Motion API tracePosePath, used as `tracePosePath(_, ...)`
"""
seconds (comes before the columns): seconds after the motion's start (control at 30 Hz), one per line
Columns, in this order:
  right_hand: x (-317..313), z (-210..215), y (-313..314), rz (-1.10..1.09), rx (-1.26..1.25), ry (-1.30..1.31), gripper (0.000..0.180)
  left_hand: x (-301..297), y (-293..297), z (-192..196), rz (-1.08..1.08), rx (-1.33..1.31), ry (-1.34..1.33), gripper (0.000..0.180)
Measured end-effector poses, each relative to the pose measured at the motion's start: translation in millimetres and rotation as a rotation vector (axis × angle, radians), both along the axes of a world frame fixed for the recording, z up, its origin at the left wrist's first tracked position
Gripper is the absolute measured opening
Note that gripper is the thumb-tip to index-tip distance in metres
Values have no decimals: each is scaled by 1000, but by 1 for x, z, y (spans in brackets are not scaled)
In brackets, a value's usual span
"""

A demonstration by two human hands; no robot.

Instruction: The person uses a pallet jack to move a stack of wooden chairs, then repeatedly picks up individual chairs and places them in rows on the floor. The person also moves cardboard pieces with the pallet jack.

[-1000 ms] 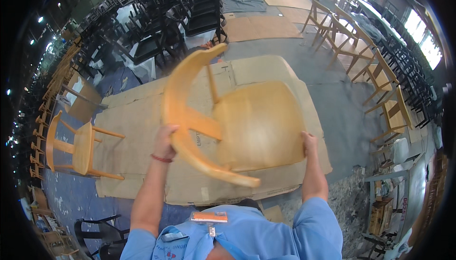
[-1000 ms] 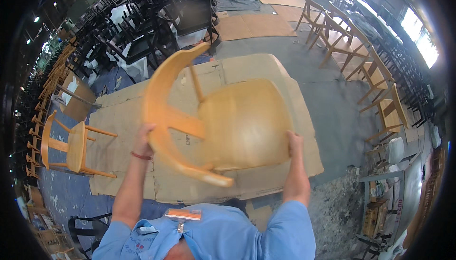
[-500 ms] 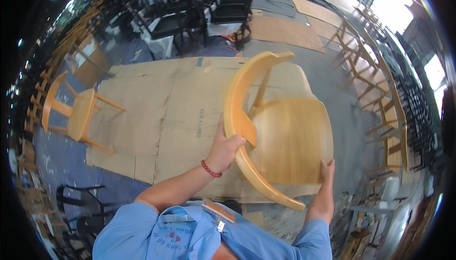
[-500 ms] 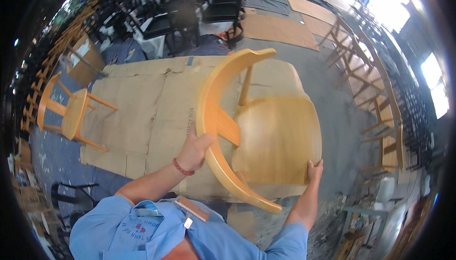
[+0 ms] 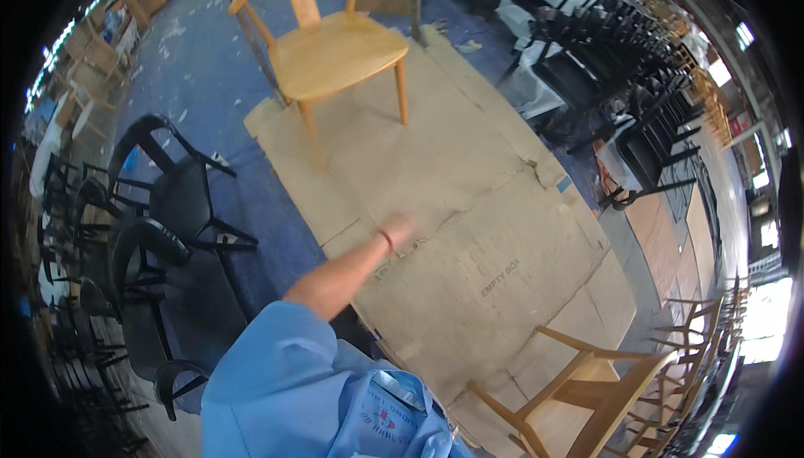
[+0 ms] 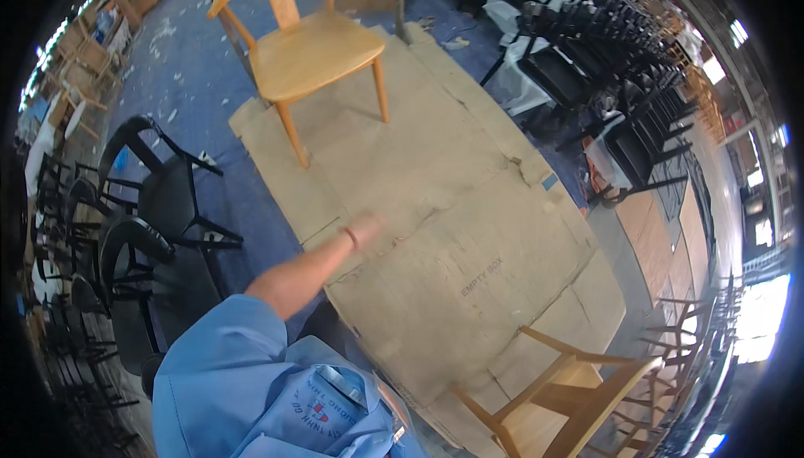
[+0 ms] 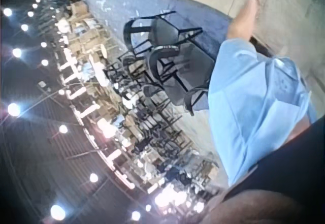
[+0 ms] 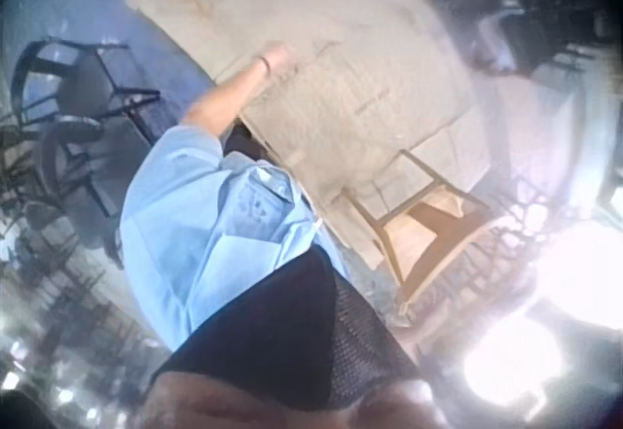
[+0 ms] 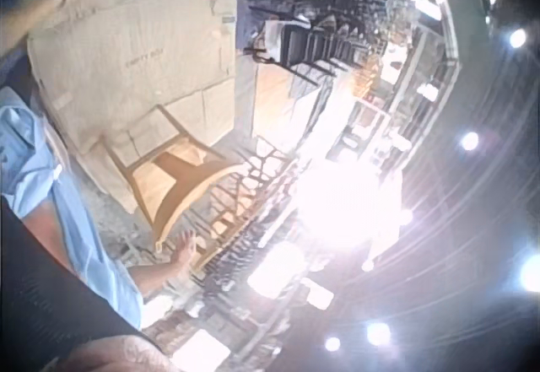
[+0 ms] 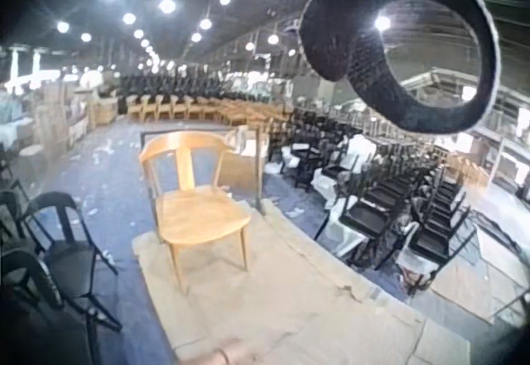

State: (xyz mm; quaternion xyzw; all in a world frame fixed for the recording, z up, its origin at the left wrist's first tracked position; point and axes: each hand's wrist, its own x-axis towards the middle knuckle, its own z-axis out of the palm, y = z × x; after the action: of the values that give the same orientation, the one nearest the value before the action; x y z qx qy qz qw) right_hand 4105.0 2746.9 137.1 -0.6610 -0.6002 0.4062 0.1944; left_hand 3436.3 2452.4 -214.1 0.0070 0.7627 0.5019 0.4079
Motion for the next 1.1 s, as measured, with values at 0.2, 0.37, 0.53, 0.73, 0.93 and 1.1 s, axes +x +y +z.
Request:
tracePosePath(0.2, -174, -12, -32, 179, 79, -144, 48, -233, -130, -6, 1079, 545, -131, 31)
tracePosePath(0.37, -211, -53, -42, 122, 350, -195, 42, -333, -126, 1, 1210, 881, -226, 37)
tracePosePath(0.53, -249, -73, -31, 0, 416, -509, 37, -376, -96, 0, 1211, 1181, -239, 30)
tracePosePath(0.73, -266, -47, -31, 14, 425, -573, 34, -363, -94, 2, 1354, 1104, -46, 31)
tracePosePath(0.93, -251, -47, -24, 9, 439, -669, 35, -289, -37, -7, 1305, 1050, -118, 29)
tracePosePath(1.1, -236, -38, -21, 58, 444, -715, 36, -180, 21, 5, 1271, 1135, -232, 30)
